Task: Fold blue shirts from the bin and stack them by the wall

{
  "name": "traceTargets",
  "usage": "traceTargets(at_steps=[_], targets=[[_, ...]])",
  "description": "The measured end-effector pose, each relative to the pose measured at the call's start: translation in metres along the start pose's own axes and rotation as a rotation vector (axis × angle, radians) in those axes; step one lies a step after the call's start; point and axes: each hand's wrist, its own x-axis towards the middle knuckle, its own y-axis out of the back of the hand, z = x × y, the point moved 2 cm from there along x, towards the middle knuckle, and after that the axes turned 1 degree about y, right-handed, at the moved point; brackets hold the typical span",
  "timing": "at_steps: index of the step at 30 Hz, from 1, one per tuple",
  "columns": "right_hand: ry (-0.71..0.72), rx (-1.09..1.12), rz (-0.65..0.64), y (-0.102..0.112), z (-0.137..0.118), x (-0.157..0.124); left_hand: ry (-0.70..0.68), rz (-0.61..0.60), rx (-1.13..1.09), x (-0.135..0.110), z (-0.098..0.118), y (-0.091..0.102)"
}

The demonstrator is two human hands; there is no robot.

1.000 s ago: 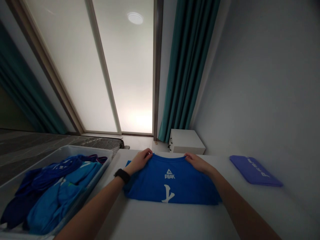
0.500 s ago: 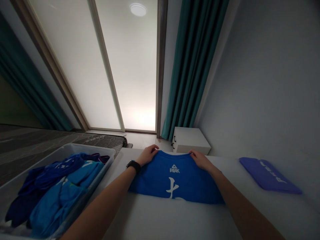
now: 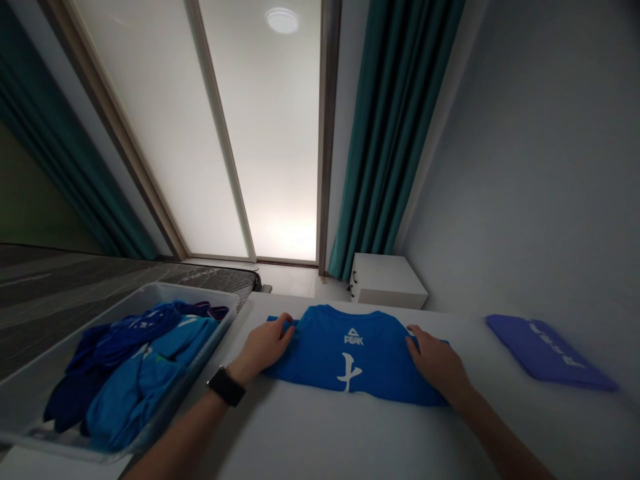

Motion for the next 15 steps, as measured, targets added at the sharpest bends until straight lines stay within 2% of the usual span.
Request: traceTargets(at_steps=[4,9,12,15], targets=[[-0.042,-0.059,0.014,-0.009,0.014,-0.033,-0.066,-0.009,-0.011,-0.034,-0.002,-0.009],[0.01,0.103,0.029,-0.026,0.028,-0.054,-0.077,0.052,-0.064,-0.048,-0.01,-0.016],[0.062,0.157,0.111,-0.032,0.033,-0.063,-0.101,0.086,-0.039,-0.054,-0.015,-0.019],[0.101,0.11,0.236,-0.033,0.035,-0.072,-0.172,0.153,0.006,-0.062,-0.018,-0.02]])
